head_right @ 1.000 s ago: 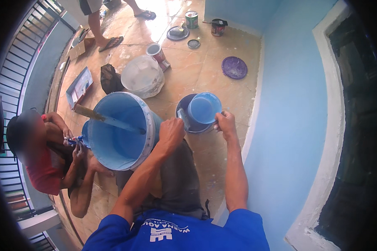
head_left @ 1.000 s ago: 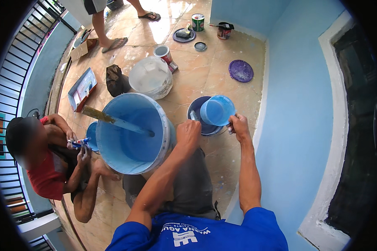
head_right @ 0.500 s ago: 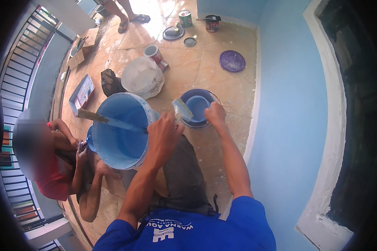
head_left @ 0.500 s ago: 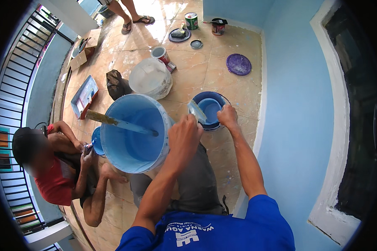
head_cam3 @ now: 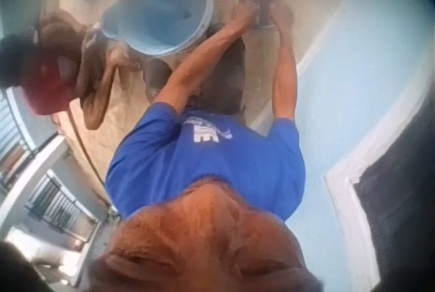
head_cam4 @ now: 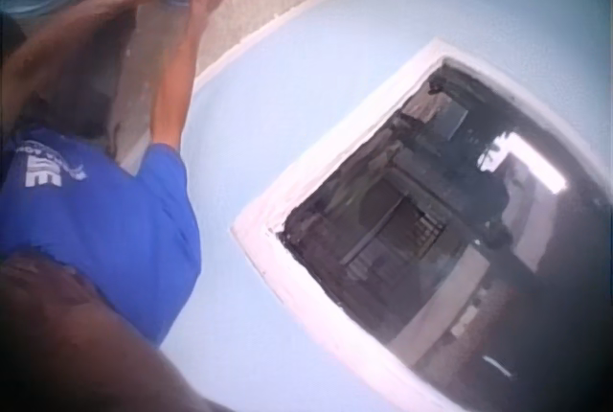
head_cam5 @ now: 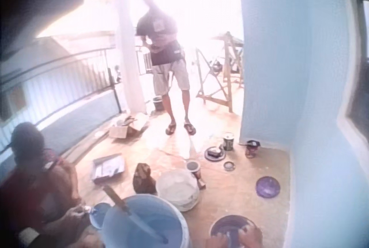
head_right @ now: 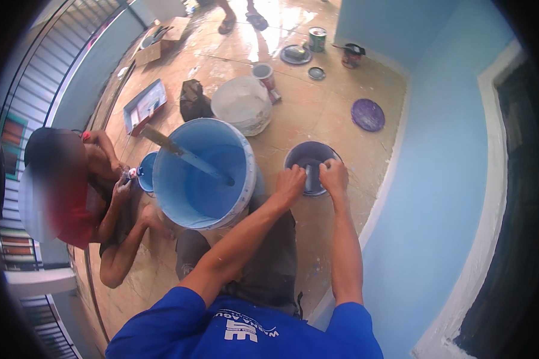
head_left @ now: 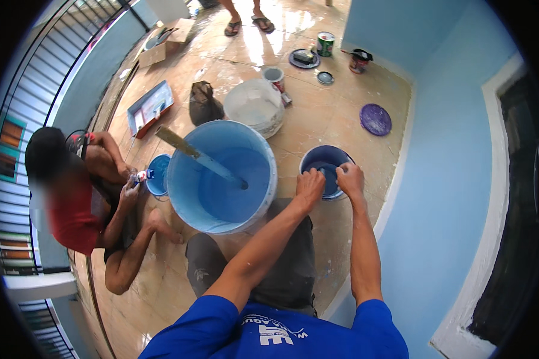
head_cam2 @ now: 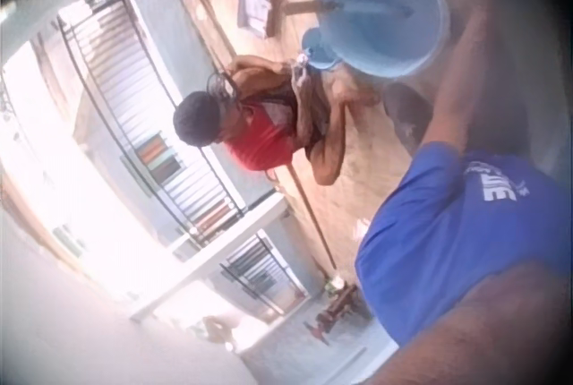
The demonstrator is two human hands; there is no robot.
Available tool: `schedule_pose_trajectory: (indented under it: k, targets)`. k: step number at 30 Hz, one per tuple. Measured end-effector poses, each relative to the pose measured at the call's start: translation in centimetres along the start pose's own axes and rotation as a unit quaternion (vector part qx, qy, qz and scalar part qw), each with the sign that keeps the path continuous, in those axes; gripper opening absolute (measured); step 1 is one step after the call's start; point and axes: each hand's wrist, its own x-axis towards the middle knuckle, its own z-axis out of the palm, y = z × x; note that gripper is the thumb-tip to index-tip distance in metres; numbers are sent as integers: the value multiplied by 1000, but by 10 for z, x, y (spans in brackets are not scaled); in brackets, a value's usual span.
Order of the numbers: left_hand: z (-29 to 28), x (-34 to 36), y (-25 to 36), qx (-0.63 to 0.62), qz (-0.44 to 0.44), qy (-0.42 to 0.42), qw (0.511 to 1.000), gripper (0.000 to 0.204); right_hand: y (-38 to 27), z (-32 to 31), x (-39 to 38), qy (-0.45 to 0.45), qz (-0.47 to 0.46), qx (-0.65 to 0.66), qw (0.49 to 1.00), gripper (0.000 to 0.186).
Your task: The person pours paint from a small can into a larger bucket and stirs it with a brush. They then retrieve a blue cloth from a black bag, wring it out, and dip it into the paint bucket.
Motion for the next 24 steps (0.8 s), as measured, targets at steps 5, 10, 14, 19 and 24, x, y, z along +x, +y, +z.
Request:
schedule_pose_trajectory:
  k: [5,10,14,19,24]
  targets:
    - [-103,-101,2,-165,76,-53,982,64,-17,-13,-38,10,-43,175,984,20]
    - [-269,-218,-128,-518,138,-107,837,16,-18,-10,-91,50,-54,269,960,22]
    - [-284,-212,-240,-629,-84,349,689,17,-35,4,-122,95,-24,285,954,34]
    - [-241,-51,-413,-460,-270,433,727,15,-68,-6,-142,166,-16,240,956,42]
    - [-188,88,-495,-105,-193,179,959,52,-90,-26,-176,223,19,189,956,38]
